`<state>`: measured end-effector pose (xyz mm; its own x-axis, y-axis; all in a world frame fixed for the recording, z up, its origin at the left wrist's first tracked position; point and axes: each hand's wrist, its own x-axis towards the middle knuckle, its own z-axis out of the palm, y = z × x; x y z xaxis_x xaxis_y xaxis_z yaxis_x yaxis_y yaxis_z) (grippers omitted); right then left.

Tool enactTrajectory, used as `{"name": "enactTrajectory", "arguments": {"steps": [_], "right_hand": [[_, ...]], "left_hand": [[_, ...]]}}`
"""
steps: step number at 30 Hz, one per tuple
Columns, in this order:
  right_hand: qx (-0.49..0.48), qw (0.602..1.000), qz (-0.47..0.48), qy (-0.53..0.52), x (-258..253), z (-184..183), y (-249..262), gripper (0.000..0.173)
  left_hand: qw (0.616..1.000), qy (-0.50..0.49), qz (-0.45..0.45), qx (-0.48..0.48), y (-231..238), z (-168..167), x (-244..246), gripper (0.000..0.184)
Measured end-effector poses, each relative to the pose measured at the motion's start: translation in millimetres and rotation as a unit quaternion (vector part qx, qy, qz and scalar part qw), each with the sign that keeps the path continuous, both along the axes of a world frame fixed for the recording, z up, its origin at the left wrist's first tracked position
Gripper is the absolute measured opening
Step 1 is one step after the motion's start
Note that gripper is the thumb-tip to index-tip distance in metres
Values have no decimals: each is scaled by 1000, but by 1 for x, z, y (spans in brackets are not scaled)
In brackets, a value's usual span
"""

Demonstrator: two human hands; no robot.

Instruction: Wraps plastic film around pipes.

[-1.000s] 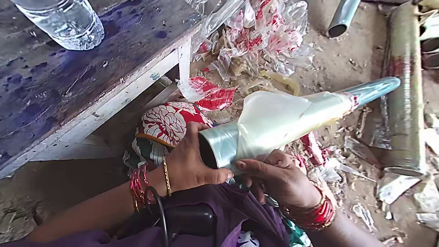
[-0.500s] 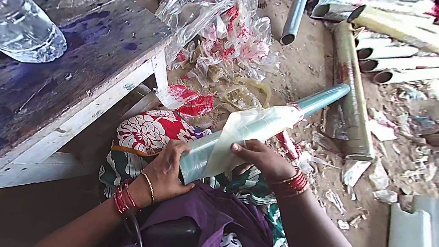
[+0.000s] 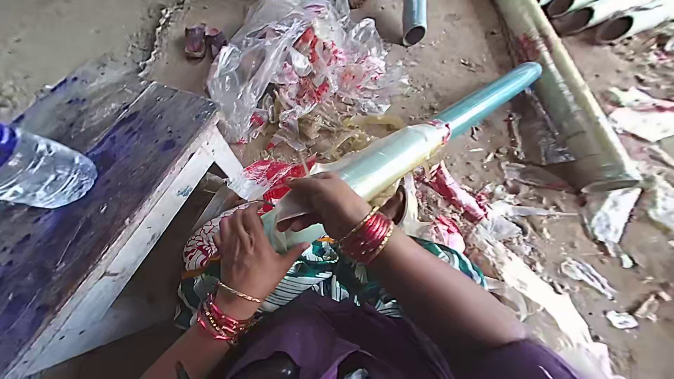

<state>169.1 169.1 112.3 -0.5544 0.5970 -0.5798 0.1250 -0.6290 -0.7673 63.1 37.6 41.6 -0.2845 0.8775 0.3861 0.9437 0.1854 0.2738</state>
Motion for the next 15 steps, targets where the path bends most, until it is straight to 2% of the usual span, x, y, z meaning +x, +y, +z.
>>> {"name": "enactTrajectory", "arguments": {"steps": [2,4,7,9,12,15], "right_hand": [[52,998,14,40,10,-11,1,36],[194,979,22,55,40,-23,5,43],[329,944,-12,-17,103,-40,33,37],[321,937,-36,-133,165,-64,52,33],[254,905,-132,-316,272,-118,74,33],[163,871,-207,-414,345,-172,68,29]], "left_hand": [[999,-20,-3,-34,8,8,7,81],[998,-38,-18,-43,11,6,16,68],[998,-49,-38,-7,18,-5,18,58],[996,-71,-60,-3,20,-7,14,50],[986,-137,-95,4,19,-10,5,46],[961,-232,-146,20,19,-8,-3,47]]}}
